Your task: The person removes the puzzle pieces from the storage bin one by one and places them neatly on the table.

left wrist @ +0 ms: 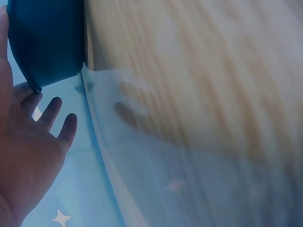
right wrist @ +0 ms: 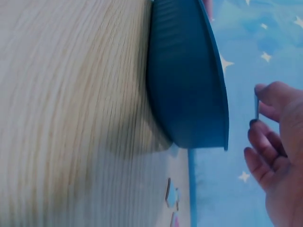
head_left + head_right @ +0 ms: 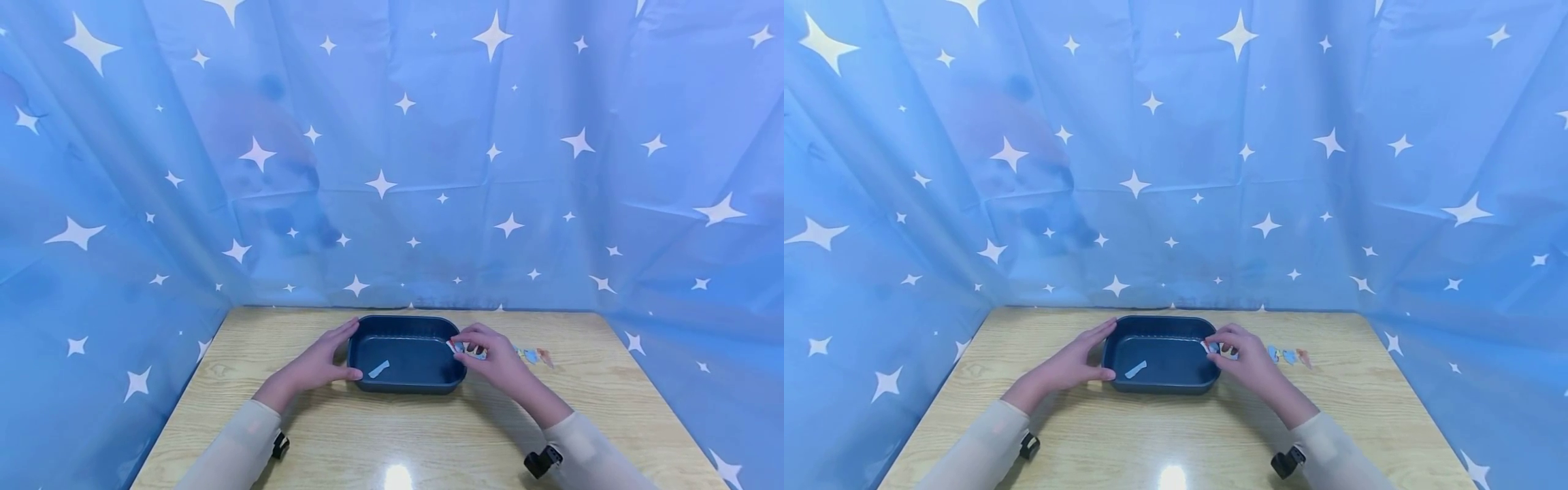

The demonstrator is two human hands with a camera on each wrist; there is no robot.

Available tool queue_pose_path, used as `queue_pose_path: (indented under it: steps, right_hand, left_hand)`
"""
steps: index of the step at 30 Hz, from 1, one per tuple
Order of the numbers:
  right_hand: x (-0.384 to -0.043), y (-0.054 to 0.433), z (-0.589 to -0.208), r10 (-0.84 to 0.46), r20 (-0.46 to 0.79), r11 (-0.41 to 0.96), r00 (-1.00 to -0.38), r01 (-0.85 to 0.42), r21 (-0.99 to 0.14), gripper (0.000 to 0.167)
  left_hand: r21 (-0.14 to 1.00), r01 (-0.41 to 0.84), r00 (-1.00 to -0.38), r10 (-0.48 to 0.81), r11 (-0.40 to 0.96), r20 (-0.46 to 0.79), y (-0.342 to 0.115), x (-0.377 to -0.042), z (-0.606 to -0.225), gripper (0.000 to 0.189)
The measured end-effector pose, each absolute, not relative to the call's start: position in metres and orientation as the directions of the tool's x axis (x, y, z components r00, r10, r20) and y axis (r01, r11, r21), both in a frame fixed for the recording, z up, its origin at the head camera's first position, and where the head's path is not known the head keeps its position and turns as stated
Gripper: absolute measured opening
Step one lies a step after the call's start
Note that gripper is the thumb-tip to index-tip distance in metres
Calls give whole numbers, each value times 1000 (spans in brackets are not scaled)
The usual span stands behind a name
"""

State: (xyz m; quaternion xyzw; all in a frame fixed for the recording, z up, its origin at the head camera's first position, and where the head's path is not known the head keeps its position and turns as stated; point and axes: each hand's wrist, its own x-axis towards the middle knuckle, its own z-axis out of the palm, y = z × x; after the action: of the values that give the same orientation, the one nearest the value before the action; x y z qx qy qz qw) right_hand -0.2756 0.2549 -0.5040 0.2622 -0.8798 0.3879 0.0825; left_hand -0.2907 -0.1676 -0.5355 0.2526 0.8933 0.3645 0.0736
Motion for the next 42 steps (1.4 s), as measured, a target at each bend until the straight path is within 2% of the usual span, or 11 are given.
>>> queue_pose_path:
  steps: [12,18,25,42]
  right_hand:
    - [-272,283,-516,-343,386,589,-857,-516,-622,23]
    - [-272,301,-520,-322,418,629,-849,-522,-576,26]
    - [-270,319,-524,-285,415,672,-864,-489,-556,23]
    - [-268,354,-528,-246,461,772,-852,-460,-439,22]
  left_hand:
    - [692,391,-864,502,607,48,-169,-291,-538,110]
    - [693,396,-861,505,603,52,-169,-291,-538,110]
    - [689,401,-861,506,604,57,-169,-292,-539,110]
    - [694,395,-864,500,603,57,-168,-292,-540,107]
